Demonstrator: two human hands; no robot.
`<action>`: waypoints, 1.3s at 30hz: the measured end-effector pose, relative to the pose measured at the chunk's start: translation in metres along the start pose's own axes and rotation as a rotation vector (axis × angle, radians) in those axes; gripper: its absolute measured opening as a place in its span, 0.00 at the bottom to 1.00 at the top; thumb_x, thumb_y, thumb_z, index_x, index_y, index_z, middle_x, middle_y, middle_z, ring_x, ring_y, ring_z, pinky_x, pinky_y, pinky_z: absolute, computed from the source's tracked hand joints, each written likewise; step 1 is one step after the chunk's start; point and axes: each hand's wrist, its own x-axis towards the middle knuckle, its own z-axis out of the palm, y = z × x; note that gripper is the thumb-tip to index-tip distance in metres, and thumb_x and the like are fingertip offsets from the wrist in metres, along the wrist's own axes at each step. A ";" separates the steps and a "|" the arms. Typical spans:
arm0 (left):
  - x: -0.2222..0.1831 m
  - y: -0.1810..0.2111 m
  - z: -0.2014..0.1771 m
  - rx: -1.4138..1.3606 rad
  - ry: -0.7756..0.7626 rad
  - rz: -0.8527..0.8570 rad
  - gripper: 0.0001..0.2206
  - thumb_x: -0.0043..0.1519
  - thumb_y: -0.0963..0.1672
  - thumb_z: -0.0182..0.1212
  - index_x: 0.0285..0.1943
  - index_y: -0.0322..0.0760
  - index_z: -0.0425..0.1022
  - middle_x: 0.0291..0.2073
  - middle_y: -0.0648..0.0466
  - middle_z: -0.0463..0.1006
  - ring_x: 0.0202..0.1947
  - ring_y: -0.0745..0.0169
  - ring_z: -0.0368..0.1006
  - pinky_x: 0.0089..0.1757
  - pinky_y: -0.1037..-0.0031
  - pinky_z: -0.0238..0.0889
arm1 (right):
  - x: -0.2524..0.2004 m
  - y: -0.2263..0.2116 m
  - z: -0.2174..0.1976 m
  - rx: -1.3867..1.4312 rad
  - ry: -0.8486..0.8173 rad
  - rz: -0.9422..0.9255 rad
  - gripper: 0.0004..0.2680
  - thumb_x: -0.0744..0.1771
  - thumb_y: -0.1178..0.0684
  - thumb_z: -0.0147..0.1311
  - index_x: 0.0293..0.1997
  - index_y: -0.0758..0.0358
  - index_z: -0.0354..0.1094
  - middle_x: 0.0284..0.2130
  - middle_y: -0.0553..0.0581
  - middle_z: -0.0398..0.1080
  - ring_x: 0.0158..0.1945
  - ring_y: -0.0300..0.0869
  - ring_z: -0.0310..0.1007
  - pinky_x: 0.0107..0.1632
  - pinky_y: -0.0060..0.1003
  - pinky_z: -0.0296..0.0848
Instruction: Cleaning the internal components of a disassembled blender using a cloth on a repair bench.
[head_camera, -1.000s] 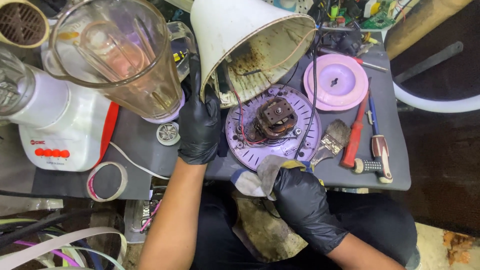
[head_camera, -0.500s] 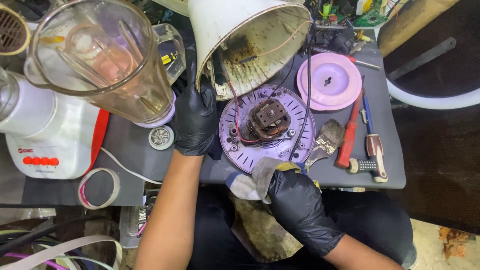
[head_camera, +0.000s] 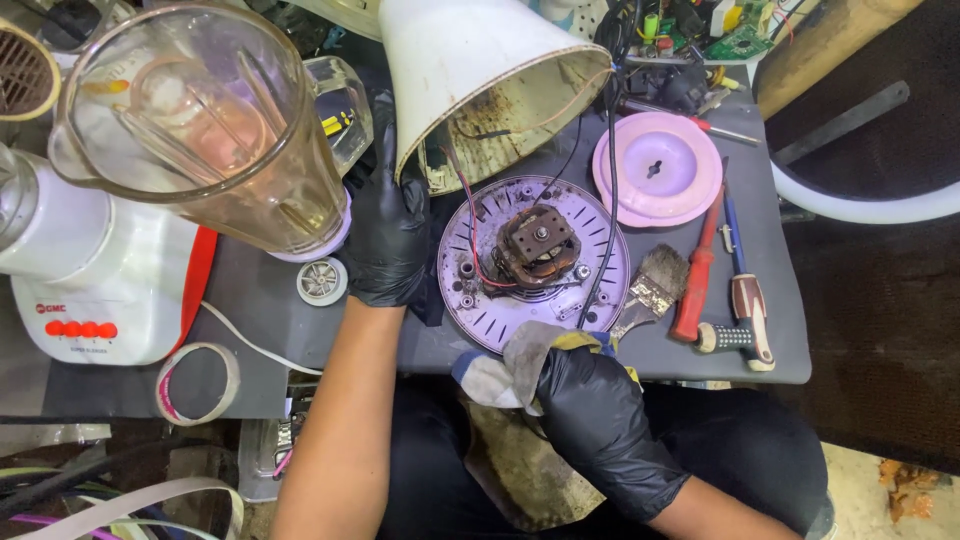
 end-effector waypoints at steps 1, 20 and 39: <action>-0.001 -0.004 0.004 -0.006 0.003 0.004 0.24 0.78 0.43 0.43 0.82 0.41 0.45 0.75 0.40 0.64 0.66 0.31 0.74 0.58 0.53 0.70 | 0.004 -0.001 -0.005 0.027 0.011 -0.012 0.17 0.66 0.38 0.59 0.48 0.62 0.75 0.35 0.65 0.75 0.35 0.58 0.75 0.38 0.50 0.74; -0.006 -0.005 0.008 -0.080 -0.036 -0.296 0.22 0.72 0.42 0.50 0.76 0.35 0.60 0.20 0.52 0.67 0.21 0.59 0.61 0.30 0.62 0.58 | -0.001 0.010 -0.002 -0.148 -0.044 -0.128 0.14 0.67 0.46 0.54 0.53 0.63 0.73 0.38 0.64 0.74 0.37 0.58 0.75 0.41 0.50 0.75; -0.013 -0.002 0.007 -0.207 0.051 -0.264 0.20 0.73 0.47 0.47 0.64 0.24 0.72 0.59 0.35 0.76 0.65 0.41 0.68 0.62 0.59 0.60 | 0.006 0.015 -0.015 0.212 -0.061 0.026 0.19 0.64 0.29 0.59 0.44 0.53 0.77 0.34 0.60 0.76 0.37 0.58 0.76 0.40 0.53 0.73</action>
